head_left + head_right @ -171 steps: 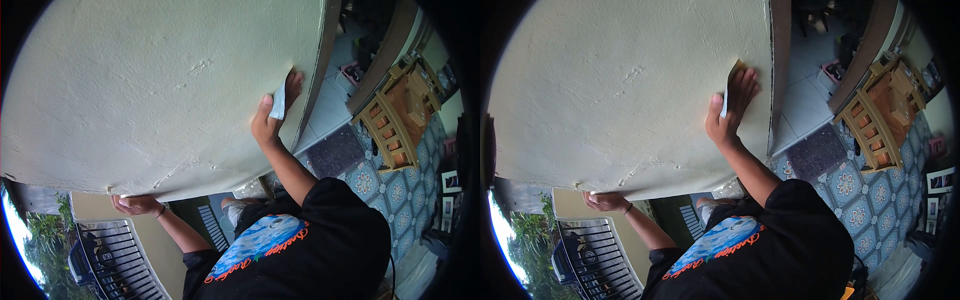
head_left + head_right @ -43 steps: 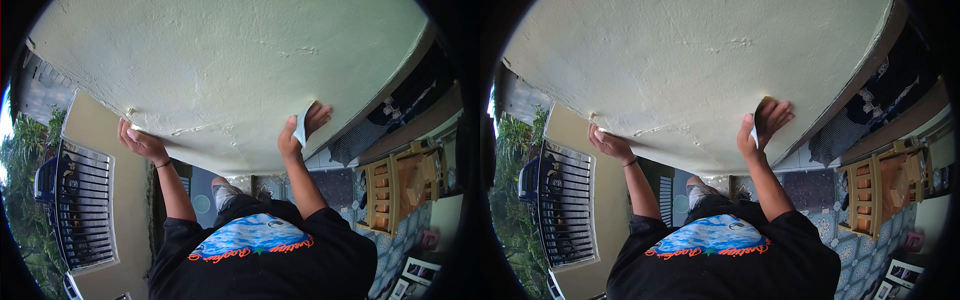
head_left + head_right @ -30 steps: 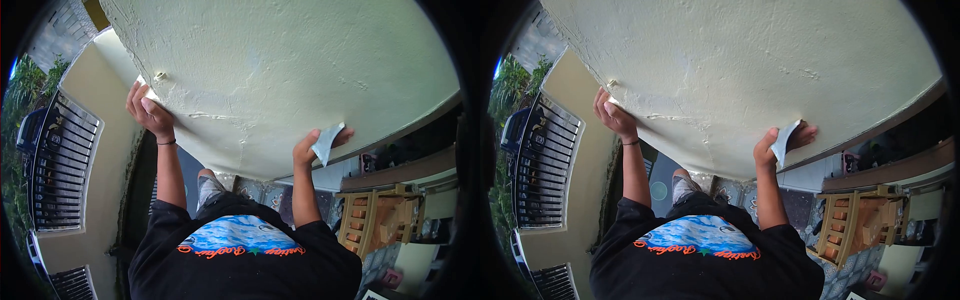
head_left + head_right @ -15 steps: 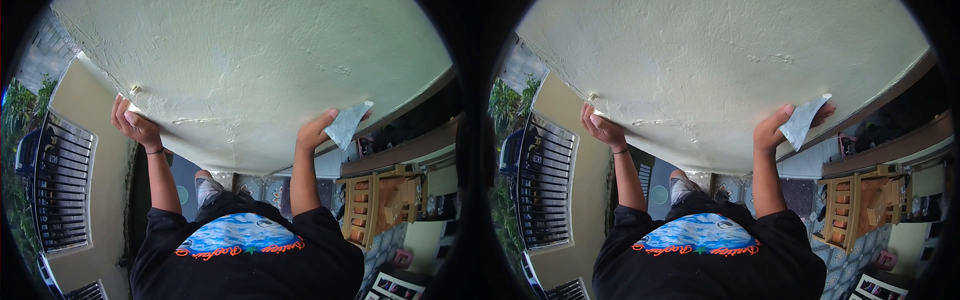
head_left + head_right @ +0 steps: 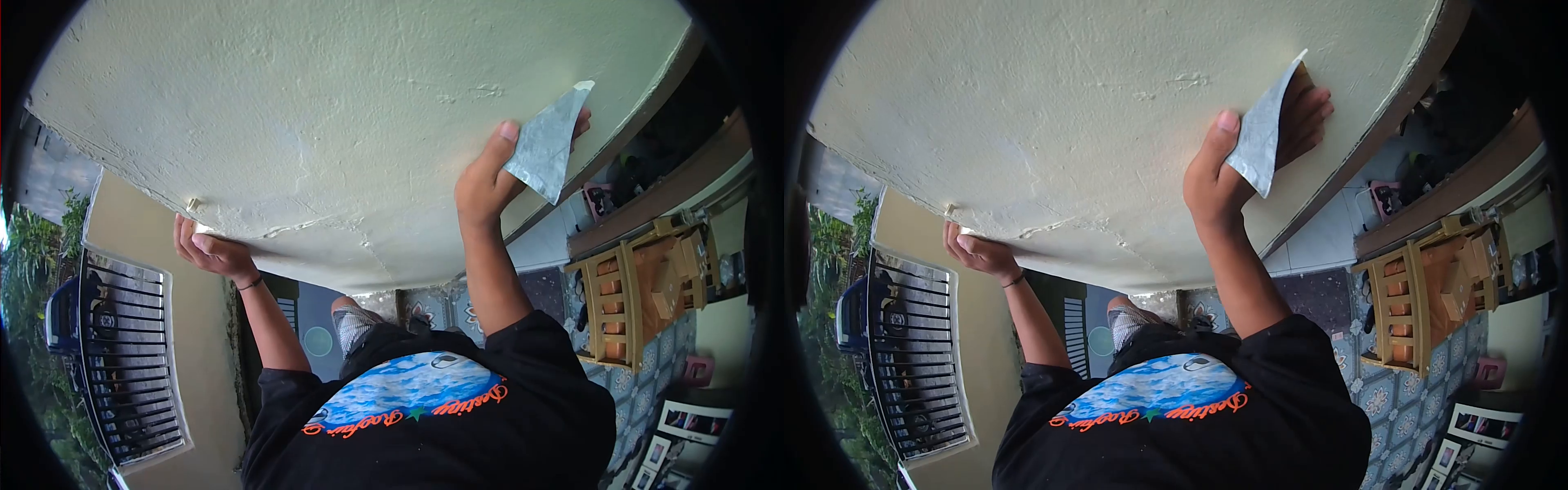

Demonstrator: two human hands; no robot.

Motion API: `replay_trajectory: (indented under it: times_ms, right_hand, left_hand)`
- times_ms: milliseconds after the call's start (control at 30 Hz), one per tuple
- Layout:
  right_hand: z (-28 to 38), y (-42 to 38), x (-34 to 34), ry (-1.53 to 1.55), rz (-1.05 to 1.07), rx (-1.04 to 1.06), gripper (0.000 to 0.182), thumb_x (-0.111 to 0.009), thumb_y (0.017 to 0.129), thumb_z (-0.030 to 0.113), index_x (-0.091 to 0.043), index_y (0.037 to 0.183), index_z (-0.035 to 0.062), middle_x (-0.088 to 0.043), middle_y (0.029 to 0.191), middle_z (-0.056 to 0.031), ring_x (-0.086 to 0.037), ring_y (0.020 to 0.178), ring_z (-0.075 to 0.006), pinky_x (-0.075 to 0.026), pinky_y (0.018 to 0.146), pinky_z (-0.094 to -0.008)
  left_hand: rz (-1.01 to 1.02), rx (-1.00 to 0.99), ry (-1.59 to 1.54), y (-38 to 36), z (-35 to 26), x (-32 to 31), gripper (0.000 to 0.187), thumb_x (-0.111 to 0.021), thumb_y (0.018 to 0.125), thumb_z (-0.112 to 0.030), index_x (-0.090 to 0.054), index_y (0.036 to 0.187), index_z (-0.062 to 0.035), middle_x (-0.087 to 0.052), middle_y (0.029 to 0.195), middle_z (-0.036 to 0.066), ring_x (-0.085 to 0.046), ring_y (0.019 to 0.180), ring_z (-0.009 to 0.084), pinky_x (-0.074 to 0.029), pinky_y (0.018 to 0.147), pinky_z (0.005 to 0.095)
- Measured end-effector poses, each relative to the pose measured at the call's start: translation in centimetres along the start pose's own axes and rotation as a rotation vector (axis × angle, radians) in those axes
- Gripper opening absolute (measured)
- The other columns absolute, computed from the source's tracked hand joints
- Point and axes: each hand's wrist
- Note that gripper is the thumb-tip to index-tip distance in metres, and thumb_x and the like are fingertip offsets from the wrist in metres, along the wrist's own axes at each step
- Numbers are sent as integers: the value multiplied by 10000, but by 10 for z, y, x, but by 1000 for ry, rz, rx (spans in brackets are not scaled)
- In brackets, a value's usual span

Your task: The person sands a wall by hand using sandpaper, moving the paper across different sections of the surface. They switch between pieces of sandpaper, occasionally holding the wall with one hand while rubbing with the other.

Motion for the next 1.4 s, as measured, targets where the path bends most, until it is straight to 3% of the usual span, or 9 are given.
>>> replay_trajectory:
  times_ms: [100, 200, 400, 600, 800, 933, 1000, 1133, 1400]
  right_hand:
    - [25, -35, -3, -209, 242, 265, 609, -411, 889, 293, -307, 1374, -60, -180, 1453, -298, -100, 1381, -422, 20, 1074, -593]
    - [-4, -80, 7, -279, 322, 523, 572, -434, 884, 285, -348, 1371, -3, -169, 1457, -302, -107, 1382, -418, 2, 1074, -604]
    - [12, 12, 0, -66, 53, 46, 612, -273, 965, 328, -180, 1412, -79, -85, 1459, -335, -34, 1371, -464, 38, 1067, -570]
    - [-9, -70, 7, -235, 345, 560, 577, -371, 909, 334, -340, 1387, 13, -167, 1471, -276, -89, 1388, -410, 67, 1063, -599]
    - [18, 15, 5, -42, 93, 150, 572, -362, 932, 286, -265, 1418, 1, -138, 1456, -323, -72, 1373, -459, 18, 1053, -606]
    - [6, -71, 6, -127, 384, 450, 576, -459, 876, 318, -359, 1401, 102, -161, 1470, -283, -45, 1389, -425, 105, 1040, -613]
    - [-10, -73, 16, -200, 432, 555, 553, -396, 924, 268, -290, 1420, 48, -70, 1457, -344, 6, 1361, -496, 55, 1036, -628]
    - [17, -28, 11, -166, 357, 273, 513, -316, 964, 299, -318, 1408, 42, -58, 1460, -341, 40, 1364, -485, 59, 1035, -617]
    - [18, -45, 16, -72, 409, 329, 495, -479, 879, 82, -404, 1368, 69, -42, 1450, -364, 29, 1360, -500, 89, 1023, -630]
  left_hand:
    - [14, 15, 11, 0, -1, 1, 413, -298, 922, -269, -569, 993, 35, -566, 1116, 194, -506, 1060, 323, -360, 933, 437]
    - [15, 30, 5, 1, -2, 2, 413, -297, 926, -271, -567, 995, 34, -565, 1117, 194, -505, 1060, 322, -362, 931, 436]
    - [6, 20, 4, 0, -1, 0, 415, -296, 932, -278, -567, 992, 31, -565, 1116, 193, -506, 1059, 321, -363, 931, 436]
    - [13, -8, -3, 1, -2, 1, 404, -301, 930, -269, -565, 989, 31, -566, 1116, 192, -506, 1059, 318, -364, 932, 435]
    - [7, 4, -13, 1, -1, 1, 397, -305, 926, -266, -564, 986, 29, -572, 1119, 186, -508, 1055, 312, -363, 933, 432]
    - [-9, 20, 11, 1, -1, 0, 400, -306, 925, -275, -565, 981, 24, -577, 1122, 180, -507, 1054, 310, -365, 932, 427]
    - [-2, 22, 3, 1, 0, 1, 405, -303, 924, -283, -566, 976, 20, -580, 1124, 175, -506, 1056, 307, -364, 933, 423]
    - [13, 10, 12, 2, -2, 1, 403, -302, 923, -280, -567, 973, 20, -579, 1130, 174, -506, 1056, 306, -364, 931, 423]
    - [5, 5, 9, 0, 1, 1, 391, -306, 912, -263, -566, 972, 22, -577, 1132, 174, -506, 1056, 306, -367, 924, 424]
Point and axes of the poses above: each hand's wrist, its own y-axis towards the middle knuckle, its own x-axis out of the back of the hand, z = x × y
